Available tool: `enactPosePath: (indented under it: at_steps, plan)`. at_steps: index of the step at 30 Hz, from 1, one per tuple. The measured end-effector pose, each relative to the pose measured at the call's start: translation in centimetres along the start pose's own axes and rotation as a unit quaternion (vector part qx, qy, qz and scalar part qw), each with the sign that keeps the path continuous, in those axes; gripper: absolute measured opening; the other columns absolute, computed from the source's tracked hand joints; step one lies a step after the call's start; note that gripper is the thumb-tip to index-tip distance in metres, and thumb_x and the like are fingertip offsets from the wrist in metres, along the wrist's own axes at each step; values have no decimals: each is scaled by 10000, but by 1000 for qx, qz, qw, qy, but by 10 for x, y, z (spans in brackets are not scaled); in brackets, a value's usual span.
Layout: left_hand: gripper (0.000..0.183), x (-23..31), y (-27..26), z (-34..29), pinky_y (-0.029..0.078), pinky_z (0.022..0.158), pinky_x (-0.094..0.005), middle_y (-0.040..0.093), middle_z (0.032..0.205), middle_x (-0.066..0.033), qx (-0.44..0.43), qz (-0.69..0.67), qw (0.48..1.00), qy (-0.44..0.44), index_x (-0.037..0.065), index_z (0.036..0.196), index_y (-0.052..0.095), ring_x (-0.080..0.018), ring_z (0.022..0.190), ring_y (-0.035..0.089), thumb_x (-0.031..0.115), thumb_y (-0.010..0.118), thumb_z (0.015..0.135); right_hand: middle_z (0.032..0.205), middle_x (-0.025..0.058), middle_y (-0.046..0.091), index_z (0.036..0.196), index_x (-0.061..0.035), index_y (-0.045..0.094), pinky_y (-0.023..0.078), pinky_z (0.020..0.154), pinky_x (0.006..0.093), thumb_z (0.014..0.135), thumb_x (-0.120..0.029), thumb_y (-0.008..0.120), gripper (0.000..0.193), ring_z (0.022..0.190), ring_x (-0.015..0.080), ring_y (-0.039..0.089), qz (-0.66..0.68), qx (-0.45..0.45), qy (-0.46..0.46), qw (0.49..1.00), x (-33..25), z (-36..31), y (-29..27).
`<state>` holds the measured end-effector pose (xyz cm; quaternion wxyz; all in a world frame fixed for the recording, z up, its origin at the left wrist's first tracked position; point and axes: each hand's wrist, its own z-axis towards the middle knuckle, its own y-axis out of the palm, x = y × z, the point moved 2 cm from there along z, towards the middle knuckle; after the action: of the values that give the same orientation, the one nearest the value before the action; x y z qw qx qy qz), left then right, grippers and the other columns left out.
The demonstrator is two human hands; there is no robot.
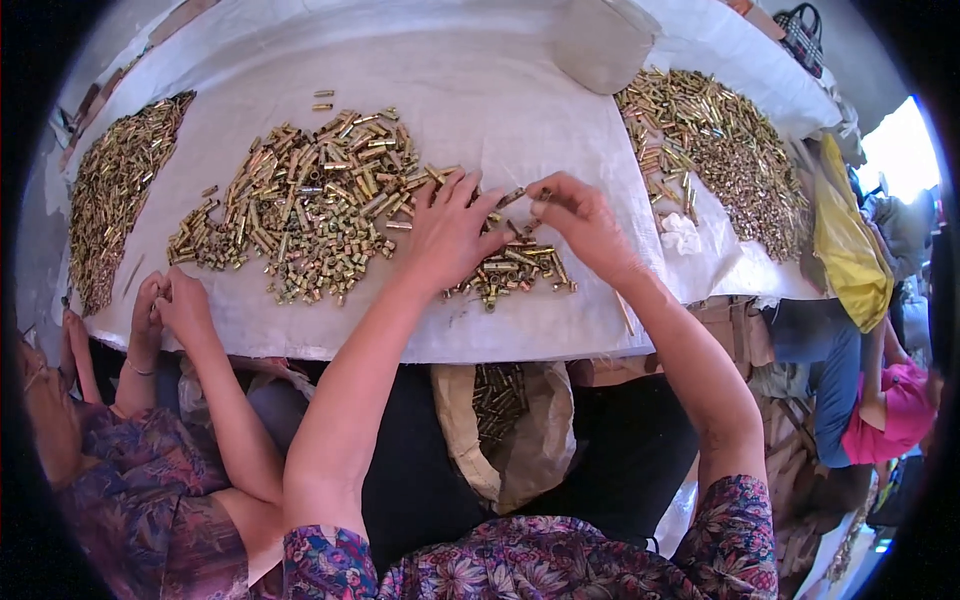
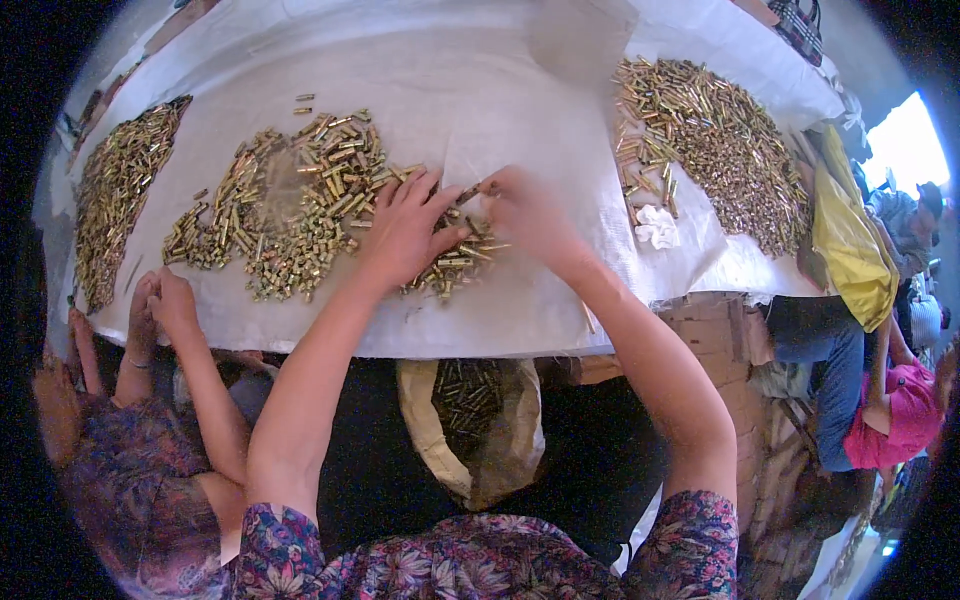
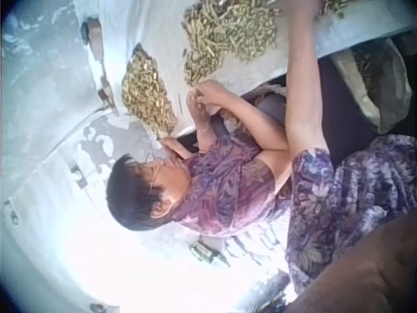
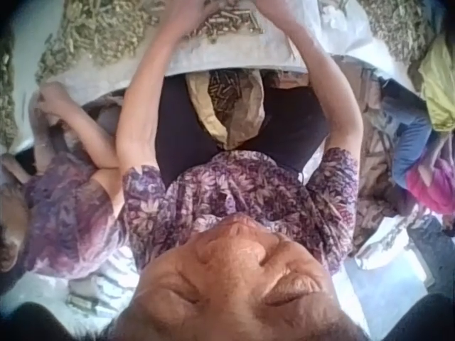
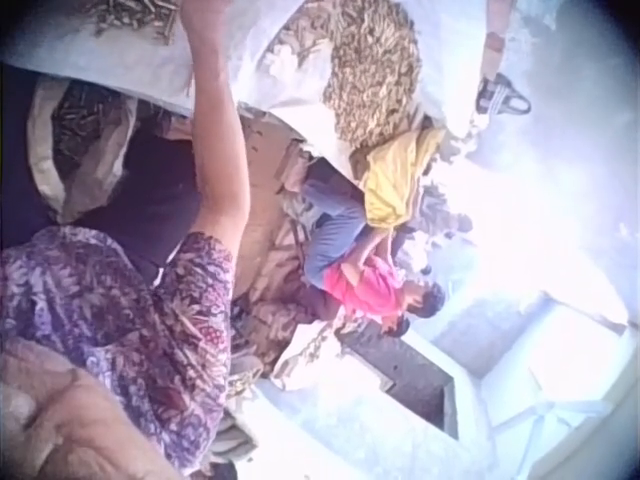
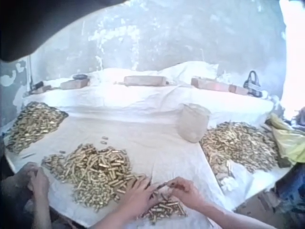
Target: The person assembles metal hardware by fitting small metal components into cylindrical metal casings by hand, using a wooden stick to push parts inside the casings, and gathering pieces on the table.
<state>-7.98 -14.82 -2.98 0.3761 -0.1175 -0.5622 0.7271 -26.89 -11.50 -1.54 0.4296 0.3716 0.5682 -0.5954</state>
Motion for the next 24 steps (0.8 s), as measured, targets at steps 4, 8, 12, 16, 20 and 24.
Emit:
enactPosePath:
  at_steps: [4, 8, 12, 16, 20, 24]
  plan:
    - [462, -2, 6, 6, 212, 1093, -527, 468, 1379, -150, -35, -25, 998, 35, 188, 1249, 591, -321, 1339, 349, 434, 596, 858, 883, 10, 603, 1031, -6, 618, 430, 778, 230, 891, -151, 585, 204, 837, 77, 538, -81, 62, -6, 995, 3, 12, -17]
    - [396, 2, 6, 4, 196, 1101, -529, 497, 1356, -135, -70, -79, 994, 35, 190, 1191, 639, -322, 1345, 340, 417, 581, 872, 890, 14, 607, 1012, -6, 616, 445, 807, 236, 894, -170, 589, 204, 855, 81, 557, -87, 96, -47, 990, 27, 22, -39]
    - [308, -3, -15, -1, 345, 1024, -426, 582, 1232, -134, 60, -204, 977, 0, 112, 1114, 661, -293, 1205, 488, 296, 603, 875, 910, 36, 608, 940, -15, 603, 476, 854, 275, 908, -193, 584, 182, 905, 126, 602, 8, 115, -46, 992, 54, 23, -58]
    - [182, -19, -46, -23, 484, 755, -290, 658, 935, -106, 151, -312, 931, -119, 21, 1006, 638, -205, 830, 624, 131, 619, 863, 910, 58, 601, 930, -10, 583, 506, 863, 287, 908, -191, 589, 182, 925, 165, 632, 41, 124, -43, 990, 54, 16, -63]
    - [105, -30, -59, -46, 458, 640, -268, 620, 765, -67, 114, -342, 913, -192, 3, 929, 611, -132, 669, 563, 86, 598, 866, 911, 66, 604, 949, -5, 578, 517, 853, 285, 905, -181, 593, 182, 914, 175, 641, 42, 99, -46, 993, 56, 15, -65]
    - [84, -48, -60, -69, 438, 599, -273, 586, 686, -50, 93, -298, 921, -232, 0, 883, 586, -110, 623, 526, 81, 588, 865, 926, 79, 614, 967, -2, 574, 519, 840, 282, 908, -185, 592, 194, 915, 182, 647, 75, 22, 19, 997, 44, 13, -55]
